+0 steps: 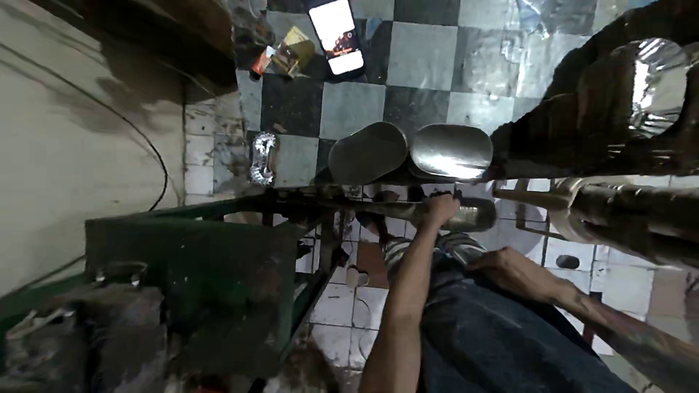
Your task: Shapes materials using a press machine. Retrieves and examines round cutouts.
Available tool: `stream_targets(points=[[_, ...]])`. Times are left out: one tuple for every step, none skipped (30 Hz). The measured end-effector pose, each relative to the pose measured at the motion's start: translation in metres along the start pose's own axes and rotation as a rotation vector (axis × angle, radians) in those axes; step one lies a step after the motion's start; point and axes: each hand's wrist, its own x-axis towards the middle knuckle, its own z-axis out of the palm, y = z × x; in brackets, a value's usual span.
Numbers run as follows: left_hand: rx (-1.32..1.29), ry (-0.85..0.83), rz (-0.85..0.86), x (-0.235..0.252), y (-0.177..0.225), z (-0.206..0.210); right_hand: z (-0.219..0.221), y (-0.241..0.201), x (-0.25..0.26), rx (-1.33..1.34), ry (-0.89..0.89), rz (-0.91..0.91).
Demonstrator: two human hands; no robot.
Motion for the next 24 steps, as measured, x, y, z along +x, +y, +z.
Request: stream_targets(points=[[-0.029,-0.023,-0.004,0.0,0.006,-0.001,0.002,-0.003,-0.005,-0.031,-0.01,-0.003],[-0.069,-0.008,0.025,-0.009,0.004,-0.001,0.002,-0.006,-0.008,-0.063,-0.033,-0.01],[-0.114,0.041,0.074,-0.025,-0.002,-0.007,-0.004,-0.011,-0.008,-0.095,-0.069,-0.018],[-0.142,0.131,0.117,-0.052,-0.009,-0.021,-0.012,-0.016,-0.006,-0.121,-0.106,-0.032],[-0.166,0.252,0.149,-0.087,-0.016,-0.036,-0.019,-0.019,-0.003,-0.139,-0.143,-0.063],[-0.195,0.414,0.173,-0.125,-0.025,-0.049,-0.027,-0.02,0.001,-0.154,-0.176,-0.108],[-0.242,0.615,0.205,-0.163,-0.036,-0.06,-0.034,-0.022,0.006,-0.162,-0.215,-0.159],[-0.318,0.819,0.238,-0.197,-0.049,-0.065,-0.04,-0.025,0.011,-0.168,-0.256,-0.194],[-0.423,1.001,0.276,-0.226,-0.063,-0.067,-0.045,-0.029,0.018,-0.183,-0.315,-0.209],[-0.536,1.159,0.309,-0.248,-0.079,-0.071,-0.048,-0.031,0.027,-0.215,-0.361,-0.226],[-0.67,1.292,0.323,-0.266,-0.095,-0.077,-0.048,-0.033,0.036,-0.244,-0.392,-0.259],[-0.794,1.419,0.33,-0.281,-0.109,-0.089,-0.047,-0.037,0.044,-0.277,-0.404,-0.302],[-0.871,1.56,0.339,-0.293,-0.123,-0.109,-0.046,-0.043,0.053,-0.312,-0.411,-0.336],[-0.91,1.703,0.341,-0.305,-0.137,-0.133,-0.043,-0.053,0.059,-0.351,-0.417,-0.346],[-0.907,1.81,0.365,-0.316,-0.154,-0.156,-0.039,-0.065,0.063,-0.404,-0.438,-0.322],[-0.93,1.861,0.386,-0.326,-0.17,-0.178,-0.035,-0.081,0.067,-0.462,-0.46,-0.282],[-0.969,1.879,0.385,-0.336,-0.183,-0.196,-0.03,-0.097,0.075,-0.518,-0.469,-0.247],[-0.986,1.875,0.347,-0.346,-0.195,-0.21,-0.023,-0.112,0.083,-0.56,-0.453,-0.24],[-0.964,1.845,0.266,-0.355,-0.203,-0.216,-0.015,-0.127,0.09,-0.589,-0.427,-0.247],[-0.898,1.814,0.114,-0.366,-0.207,-0.215,-0.006,-0.141,0.098,-0.616,-0.412,-0.248],[-0.777,1.769,-0.083,-0.377,-0.21,-0.207,0.003,-0.156,0.106,-0.637,-0.402,-0.247],[-0.646,1.695,-0.271,-0.388,-0.216,-0.195,0.012,-0.172,0.114,-0.656,-0.405,-0.242],[-0.56,1.577,-0.431,-0.397,-0.23,-0.18,0.022,-0.19,0.122,-0.679,-0.412,-0.253],[-0.533,1.462,-0.558,-0.4,-0.252,-0.163,0.032,-0.207,0.129,-0.705,-0.414,-0.277]])
